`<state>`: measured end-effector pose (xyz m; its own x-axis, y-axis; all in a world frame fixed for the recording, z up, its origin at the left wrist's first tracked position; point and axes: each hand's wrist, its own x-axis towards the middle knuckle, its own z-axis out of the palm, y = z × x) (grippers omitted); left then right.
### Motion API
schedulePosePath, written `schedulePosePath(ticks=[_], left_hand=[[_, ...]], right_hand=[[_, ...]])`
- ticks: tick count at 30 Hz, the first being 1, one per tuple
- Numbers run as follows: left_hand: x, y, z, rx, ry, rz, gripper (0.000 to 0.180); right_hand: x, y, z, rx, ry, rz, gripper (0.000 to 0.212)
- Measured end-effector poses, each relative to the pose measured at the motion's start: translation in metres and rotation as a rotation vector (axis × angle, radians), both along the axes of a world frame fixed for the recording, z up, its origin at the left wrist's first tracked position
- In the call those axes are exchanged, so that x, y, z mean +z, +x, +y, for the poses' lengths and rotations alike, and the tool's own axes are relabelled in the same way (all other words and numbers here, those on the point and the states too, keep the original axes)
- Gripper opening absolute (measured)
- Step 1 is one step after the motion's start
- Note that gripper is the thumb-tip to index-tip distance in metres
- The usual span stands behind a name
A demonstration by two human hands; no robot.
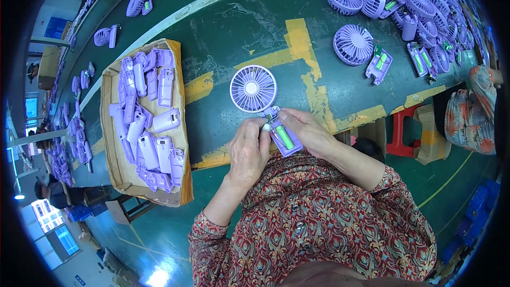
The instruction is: The person assembles handheld fans by fitting handle casings onto the fan bodies by hand, turns each fan on to test it, and places the assembled fans onto the conveyor belt.
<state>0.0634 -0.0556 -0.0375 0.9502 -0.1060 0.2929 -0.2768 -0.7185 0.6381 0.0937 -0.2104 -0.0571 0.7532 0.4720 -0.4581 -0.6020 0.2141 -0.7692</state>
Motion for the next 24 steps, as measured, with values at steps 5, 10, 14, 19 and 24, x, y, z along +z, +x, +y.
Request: schedulePosePath(ticks=[5, 10, 14, 19, 24], left_hand=[[0.004, 0.000, 0.000, -0.082, 0.138, -0.082, 0.027], [0.005, 0.000, -0.001, -0.128, 0.204, -0.105, 0.031], [0.007, 0.000, 0.000, -0.172, 0.272, -0.090, 0.036], [0.013, 0.002, -0.001, -0.250, 0.361, -0.063, 0.044], [0.010, 0.002, 0.000, -0.241, 0.285, -0.032, 0.044]], right_hand=[[-0.001, -0.001, -0.002, 0.029, 0.010, -0.017, 0.034], [0.001, 0.000, -0.005, 0.117, 0.023, -0.172, 0.031], [-0.007, 0.001, -0.006, 0.169, -0.081, -0.307, 0.032], [-0.008, -0.001, -0.006, 0.170, -0.212, -0.492, 0.033], [0.001, -0.001, -0.005, 0.155, -0.075, -0.237, 0.032]])
